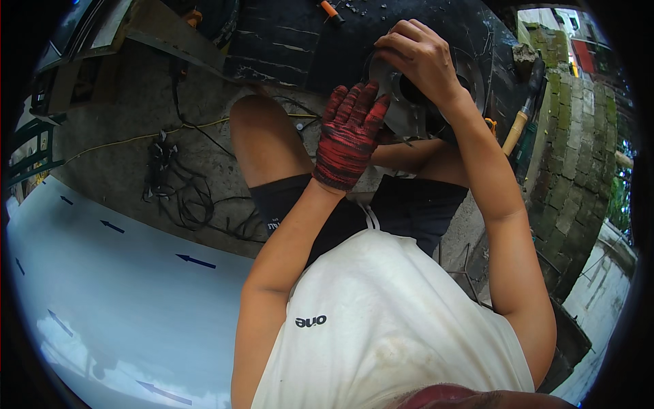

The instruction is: Manually assembling and preparing a large metal dimensional sign letter S, applying strips, adhesive backing, and testing alignment.

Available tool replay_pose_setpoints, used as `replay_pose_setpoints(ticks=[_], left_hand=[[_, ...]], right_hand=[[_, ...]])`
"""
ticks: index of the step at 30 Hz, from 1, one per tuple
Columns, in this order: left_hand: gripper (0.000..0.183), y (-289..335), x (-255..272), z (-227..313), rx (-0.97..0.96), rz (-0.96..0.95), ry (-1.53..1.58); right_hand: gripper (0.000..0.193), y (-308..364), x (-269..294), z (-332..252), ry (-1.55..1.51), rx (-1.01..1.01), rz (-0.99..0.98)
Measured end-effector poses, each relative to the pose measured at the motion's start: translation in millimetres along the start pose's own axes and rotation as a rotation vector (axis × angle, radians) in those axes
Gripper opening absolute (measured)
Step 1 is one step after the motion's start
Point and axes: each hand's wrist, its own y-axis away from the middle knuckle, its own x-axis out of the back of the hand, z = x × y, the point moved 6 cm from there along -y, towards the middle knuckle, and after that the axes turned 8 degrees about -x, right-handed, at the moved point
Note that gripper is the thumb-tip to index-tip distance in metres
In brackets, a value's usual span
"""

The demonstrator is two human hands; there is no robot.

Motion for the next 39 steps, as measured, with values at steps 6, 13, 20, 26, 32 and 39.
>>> replay_pose_setpoints(ticks=[6,13,20,26,32,39], left_hand=[[0.076,-0.3,0.4,0.4,0.014,-0.005,-0.010],[0.077,-0.7,-0.7,1.9,0.006,-0.035,-0.068],[0.080,0.9,-0.5,1.5,-0.002,-0.058,-0.068],[0.080,-1.7,1.2,2.1,-0.003,-0.014,-0.042],[0.086,-5.6,7.2,-1.6,0.024,0.017,0.056],[0.074,-8.3,16.1,-11.8,0.024,-0.063,0.142]], right_hand=[[0.017,0.4,-0.3,0.8,-0.006,0.001,0.004],[0.017,0.0,-0.6,1.1,-0.021,-0.006,-0.006],[0.018,-0.8,1.5,-1.6,-0.039,0.000,-0.012],[0.018,-1.0,-0.6,0.6,-0.023,0.001,-0.021],[0.016,-0.5,-1.2,1.5,-0.038,-0.003,-0.005],[0.017,0.0,-1.3,2.5,-0.052,-0.016,0.012]])
